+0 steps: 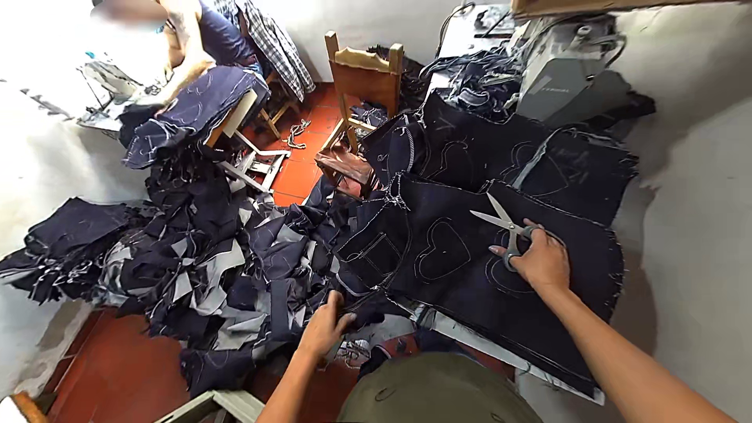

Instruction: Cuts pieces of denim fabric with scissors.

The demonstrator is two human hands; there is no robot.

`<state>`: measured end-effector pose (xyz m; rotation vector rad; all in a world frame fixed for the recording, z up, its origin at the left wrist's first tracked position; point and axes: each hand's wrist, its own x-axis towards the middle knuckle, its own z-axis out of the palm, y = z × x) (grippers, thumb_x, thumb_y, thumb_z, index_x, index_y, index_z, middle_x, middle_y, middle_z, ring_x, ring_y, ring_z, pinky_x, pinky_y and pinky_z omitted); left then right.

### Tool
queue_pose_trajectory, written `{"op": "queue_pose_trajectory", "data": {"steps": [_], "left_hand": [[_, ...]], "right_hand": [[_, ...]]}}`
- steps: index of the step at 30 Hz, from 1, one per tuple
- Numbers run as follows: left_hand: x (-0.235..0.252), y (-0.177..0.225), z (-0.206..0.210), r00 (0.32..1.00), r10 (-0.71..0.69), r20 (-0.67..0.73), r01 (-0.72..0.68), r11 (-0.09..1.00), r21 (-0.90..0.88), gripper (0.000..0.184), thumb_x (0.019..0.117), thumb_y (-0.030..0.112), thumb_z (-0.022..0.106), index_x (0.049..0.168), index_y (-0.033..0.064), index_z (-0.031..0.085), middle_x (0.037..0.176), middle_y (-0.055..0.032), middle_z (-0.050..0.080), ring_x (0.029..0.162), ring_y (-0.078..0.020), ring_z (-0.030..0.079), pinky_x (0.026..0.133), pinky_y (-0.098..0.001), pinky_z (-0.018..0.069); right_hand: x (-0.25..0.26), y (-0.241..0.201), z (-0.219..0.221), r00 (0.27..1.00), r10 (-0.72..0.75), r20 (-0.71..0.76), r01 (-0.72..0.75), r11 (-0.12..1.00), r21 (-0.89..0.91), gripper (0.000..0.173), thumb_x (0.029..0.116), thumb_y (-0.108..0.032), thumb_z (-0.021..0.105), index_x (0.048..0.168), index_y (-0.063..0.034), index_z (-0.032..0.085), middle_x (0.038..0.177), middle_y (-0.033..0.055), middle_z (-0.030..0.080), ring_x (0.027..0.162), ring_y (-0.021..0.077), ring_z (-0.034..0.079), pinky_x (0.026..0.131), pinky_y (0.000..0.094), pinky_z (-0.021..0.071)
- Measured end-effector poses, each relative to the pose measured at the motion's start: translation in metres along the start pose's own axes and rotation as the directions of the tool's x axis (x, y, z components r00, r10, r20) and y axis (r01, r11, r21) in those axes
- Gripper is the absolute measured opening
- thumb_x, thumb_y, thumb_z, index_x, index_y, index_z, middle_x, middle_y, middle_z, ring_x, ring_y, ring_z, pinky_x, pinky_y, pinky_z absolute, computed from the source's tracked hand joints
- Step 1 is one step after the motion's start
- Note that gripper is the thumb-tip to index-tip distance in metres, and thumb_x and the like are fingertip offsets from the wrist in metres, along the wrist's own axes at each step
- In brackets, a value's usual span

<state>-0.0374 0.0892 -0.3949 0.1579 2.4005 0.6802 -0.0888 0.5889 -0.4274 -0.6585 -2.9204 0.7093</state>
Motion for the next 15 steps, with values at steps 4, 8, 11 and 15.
{"op": "queue_pose_trajectory", "data": {"steps": [4,8,11,15], "left_hand": [[-0.039,0.052,-0.054,0.986,-0.027,0.162,-0.024,0.952,0.305,0.066,0.0946,0.056,0.065,0.150,0.0221,0.053,0.118,-0.0185,0.072,0.111,-0.0403,0.069,0.096,-0.0624,0.0524],[-0.038,0.092,-0.073,0.913,-0.217,0.346,0.016,0.866,0.500,0.060,0.0904,0.059,0.069,0.121,0.0068,0.069,0.118,-0.0222,0.069,0.117,-0.0423,0.064,0.096,-0.0644,0.0504],[-0.033,0.102,-0.073,0.910,-0.206,0.361,-0.008,0.859,0.512,0.061,0.0881,0.057,0.073,0.118,0.0037,0.069,0.119,-0.0230,0.068,0.118,-0.0423,0.063,0.097,-0.0639,0.0502],[-0.037,0.094,-0.063,0.910,-0.180,0.374,-0.013,0.888,0.459,0.063,0.0887,0.059,0.072,0.116,0.0021,0.069,0.116,-0.0241,0.069,0.116,-0.0424,0.064,0.097,-0.0639,0.0502]], "right_hand": [[-0.023,-0.029,-0.042,0.979,-0.200,0.048,0.191,0.971,0.143,0.066,0.0729,-0.035,0.094,0.120,0.0034,0.067,0.114,0.0268,0.069,0.110,0.0452,0.065,0.101,0.0642,0.0469],[-0.071,-0.084,-0.075,0.497,-0.336,0.800,0.209,0.941,0.265,0.055,0.0888,-0.054,0.073,0.106,-0.0016,0.069,0.086,0.0144,0.068,0.080,0.0287,0.067,0.079,0.0530,0.0544],[-0.089,-0.111,-0.064,0.015,-0.113,0.994,0.284,0.953,0.104,0.070,0.1001,-0.062,0.053,0.119,0.0047,0.063,0.100,0.0237,0.067,0.093,0.0354,0.066,0.088,0.0576,0.0501],[-0.099,-0.124,-0.032,0.086,-0.181,0.980,0.304,0.941,0.147,0.066,0.0996,-0.060,0.056,0.120,0.0028,0.062,0.101,0.0228,0.067,0.095,0.0356,0.066,0.090,0.0584,0.0493]]}}
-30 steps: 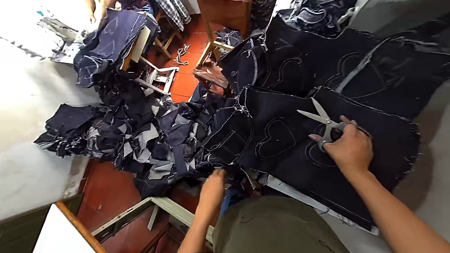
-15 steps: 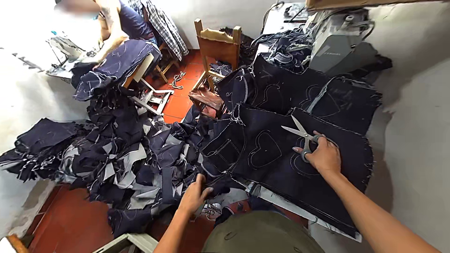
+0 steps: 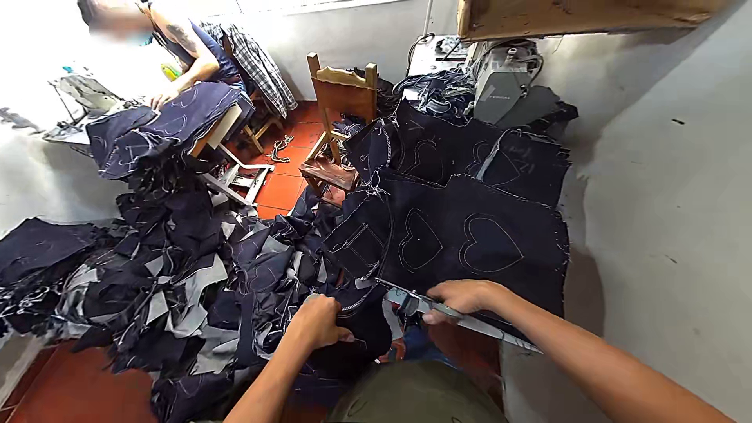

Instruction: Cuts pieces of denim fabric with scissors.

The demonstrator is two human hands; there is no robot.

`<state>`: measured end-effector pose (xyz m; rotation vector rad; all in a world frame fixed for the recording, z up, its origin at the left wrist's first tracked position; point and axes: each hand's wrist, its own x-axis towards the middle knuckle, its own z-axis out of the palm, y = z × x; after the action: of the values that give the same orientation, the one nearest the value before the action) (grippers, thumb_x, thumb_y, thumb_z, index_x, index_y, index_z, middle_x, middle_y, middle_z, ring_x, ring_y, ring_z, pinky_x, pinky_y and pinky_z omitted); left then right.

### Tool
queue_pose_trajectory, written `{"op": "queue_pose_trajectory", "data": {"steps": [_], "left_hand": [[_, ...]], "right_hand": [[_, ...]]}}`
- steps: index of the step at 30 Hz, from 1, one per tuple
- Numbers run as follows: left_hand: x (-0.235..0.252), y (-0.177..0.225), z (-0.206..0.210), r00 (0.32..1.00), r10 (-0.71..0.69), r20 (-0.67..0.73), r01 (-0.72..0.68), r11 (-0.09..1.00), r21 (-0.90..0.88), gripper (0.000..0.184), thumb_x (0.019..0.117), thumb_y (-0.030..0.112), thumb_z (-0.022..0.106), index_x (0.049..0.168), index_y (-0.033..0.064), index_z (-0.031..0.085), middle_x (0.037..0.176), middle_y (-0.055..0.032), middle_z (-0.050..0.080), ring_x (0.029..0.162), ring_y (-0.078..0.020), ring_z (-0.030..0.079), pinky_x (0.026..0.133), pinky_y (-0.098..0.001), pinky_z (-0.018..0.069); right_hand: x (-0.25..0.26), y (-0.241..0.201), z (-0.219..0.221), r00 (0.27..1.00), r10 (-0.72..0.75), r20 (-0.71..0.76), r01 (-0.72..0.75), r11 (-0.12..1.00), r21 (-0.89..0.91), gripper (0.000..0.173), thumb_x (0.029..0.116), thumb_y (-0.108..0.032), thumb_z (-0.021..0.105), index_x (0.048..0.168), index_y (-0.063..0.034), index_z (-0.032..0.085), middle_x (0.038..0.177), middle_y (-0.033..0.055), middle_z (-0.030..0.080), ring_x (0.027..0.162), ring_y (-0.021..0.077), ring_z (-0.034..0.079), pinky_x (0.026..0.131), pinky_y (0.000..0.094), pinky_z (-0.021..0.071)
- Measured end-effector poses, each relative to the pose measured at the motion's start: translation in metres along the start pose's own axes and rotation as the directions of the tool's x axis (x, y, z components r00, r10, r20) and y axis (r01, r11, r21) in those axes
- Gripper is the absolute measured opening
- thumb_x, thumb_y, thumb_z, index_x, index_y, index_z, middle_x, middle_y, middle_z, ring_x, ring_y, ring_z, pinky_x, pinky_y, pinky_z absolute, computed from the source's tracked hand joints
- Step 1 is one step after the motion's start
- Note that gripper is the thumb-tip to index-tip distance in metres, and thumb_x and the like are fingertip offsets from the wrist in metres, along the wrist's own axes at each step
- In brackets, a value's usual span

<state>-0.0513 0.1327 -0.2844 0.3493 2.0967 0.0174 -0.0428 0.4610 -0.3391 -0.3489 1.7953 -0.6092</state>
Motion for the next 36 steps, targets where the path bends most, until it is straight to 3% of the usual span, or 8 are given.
{"op": "queue_pose_trajectory", "data": {"steps": [10,15,17,20,26,30,32,36], "left_hand": [[0.012,-0.005,0.031,0.990,0.103,-0.097,-0.117,0.983,-0.142,0.062,0.0920,0.059,0.068,0.112,0.0006,0.070,0.109,-0.0237,0.070,0.110,-0.0408,0.066,0.098,-0.0624,0.0501],[-0.002,-0.023,0.061,0.961,0.128,-0.246,-0.211,0.914,-0.346,0.073,0.0995,0.070,0.040,0.144,0.0148,0.058,0.123,-0.0198,0.070,0.118,-0.0378,0.066,0.103,-0.0616,0.0486],[0.002,-0.029,0.074,0.947,0.093,-0.308,-0.215,0.897,-0.387,0.059,0.1084,0.053,0.028,0.148,0.0161,0.052,0.118,-0.0205,0.071,0.113,-0.0394,0.068,0.099,-0.0623,0.0501],[0.028,-0.022,0.065,0.956,0.018,-0.293,-0.121,0.934,-0.337,0.050,0.1049,0.023,0.044,0.154,0.0181,0.043,0.104,-0.0223,0.072,0.099,-0.0425,0.070,0.090,-0.0630,0.0534],[0.080,0.035,-0.003,0.947,0.062,-0.317,-0.149,0.954,-0.259,0.070,0.0955,0.028,0.067,0.156,0.0075,0.038,0.114,-0.0260,0.070,0.108,-0.0430,0.069,0.098,-0.0614,0.0516],[0.093,0.043,-0.009,0.942,0.045,-0.333,-0.154,0.939,-0.307,0.082,0.0976,0.038,0.067,0.161,0.0075,0.026,0.101,-0.0244,0.072,0.096,-0.0421,0.071,0.094,-0.0604,0.0537],[0.095,0.037,0.013,0.908,0.035,-0.417,-0.203,0.908,-0.365,0.083,0.0986,0.042,0.064,0.160,0.0028,0.026,0.086,-0.0208,0.070,0.081,-0.0391,0.070,0.084,-0.0598,0.0560],[0.054,0.014,0.069,0.765,-0.073,-0.640,-0.316,0.823,-0.471,0.070,0.0988,0.031,0.065,0.143,-0.0152,0.038,0.080,-0.0212,0.069,0.071,-0.0350,0.069,0.074,-0.0587,0.0580]], "right_hand": [[0.039,0.015,0.013,0.941,-0.221,-0.257,0.272,0.944,0.185,0.047,0.0823,-0.049,0.082,0.086,-0.0048,0.066,0.063,-0.0002,0.062,0.054,0.0094,0.059,0.057,0.0312,0.0527],[0.003,0.006,0.013,0.929,-0.266,-0.259,0.290,0.955,0.059,0.068,0.0768,-0.043,0.088,0.122,-0.0011,0.061,0.108,0.0153,0.068,0.097,0.0260,0.064,0.089,0.0491,0.0516],[-0.012,-0.012,0.015,0.801,-0.323,-0.504,0.356,0.934,-0.034,0.070,0.0756,-0.049,0.087,0.124,-0.0039,0.063,0.114,0.0161,0.068,0.108,0.0291,0.065,0.097,0.0505,0.0511],[0.002,-0.053,0.011,0.532,-0.402,-0.746,0.396,0.896,-0.201,0.068,0.0828,-0.050,0.080,0.131,-0.0053,0.063,0.124,0.0156,0.068,0.119,0.0293,0.063,0.107,0.0486,0.0486],[0.072,-0.083,-0.048,0.459,-0.195,-0.867,0.129,0.980,-0.152,0.076,0.0861,-0.054,0.075,0.137,-0.0014,0.056,0.152,0.0126,0.053,0.147,0.0252,0.042,0.124,0.0424,0.0287],[0.089,-0.055,-0.087,0.392,-0.103,-0.914,0.091,0.993,-0.074,0.090,0.0813,-0.065,0.073,0.141,-0.0015,0.054,0.159,0.0118,0.045,0.152,0.0244,0.033,0.126,0.0421,0.0223],[0.091,-0.048,-0.093,0.351,-0.191,-0.917,0.268,0.959,-0.097,0.094,0.0772,-0.066,0.077,0.141,0.0001,0.055,0.156,0.0131,0.048,0.150,0.0246,0.037,0.126,0.0402,0.0251],[0.044,-0.051,-0.098,0.055,-0.285,-0.957,0.766,0.627,-0.142,0.081,0.0781,-0.063,0.079,0.127,-0.0008,0.063,0.135,0.0108,0.067,0.121,0.0184,0.065,0.104,0.0409,0.0531]]}}
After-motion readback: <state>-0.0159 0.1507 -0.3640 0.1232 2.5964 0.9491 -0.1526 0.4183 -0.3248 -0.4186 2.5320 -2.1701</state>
